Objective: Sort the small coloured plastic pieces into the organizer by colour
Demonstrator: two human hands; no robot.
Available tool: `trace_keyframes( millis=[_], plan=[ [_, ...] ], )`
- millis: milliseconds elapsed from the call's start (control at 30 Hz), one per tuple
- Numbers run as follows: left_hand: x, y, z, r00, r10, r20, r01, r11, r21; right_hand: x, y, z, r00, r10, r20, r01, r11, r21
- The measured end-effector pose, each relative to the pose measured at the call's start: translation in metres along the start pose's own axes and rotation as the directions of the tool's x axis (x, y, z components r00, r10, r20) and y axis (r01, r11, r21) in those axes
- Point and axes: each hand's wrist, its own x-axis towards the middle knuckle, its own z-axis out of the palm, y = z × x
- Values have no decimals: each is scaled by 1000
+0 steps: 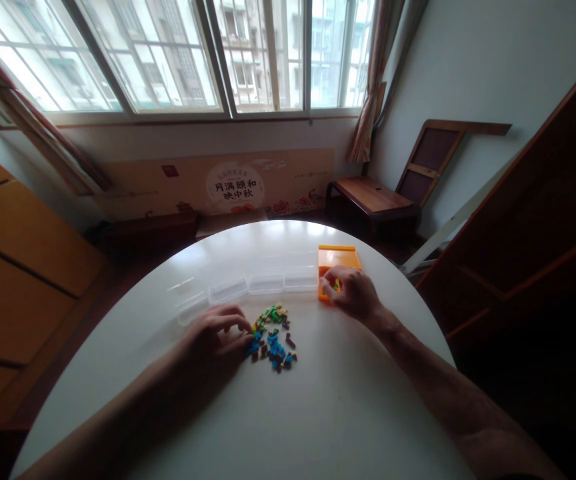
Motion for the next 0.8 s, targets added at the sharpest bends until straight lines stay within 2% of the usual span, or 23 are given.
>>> trace_keyframes(
  millis=[233,533,800],
  plan=[
    [1,-2,5,999,-30,-16,29,999,-41,-2,-5,6,1000,-3,6,2,998,60],
    [-1,-8,-6,998,42,55,-43,999,19,-4,-9,12,998,-62,19,60,993,104],
    [0,-1,-5,997,28,73,-29,999,15,-6,-13,10,995,-100,15,97,990,105]
  ],
)
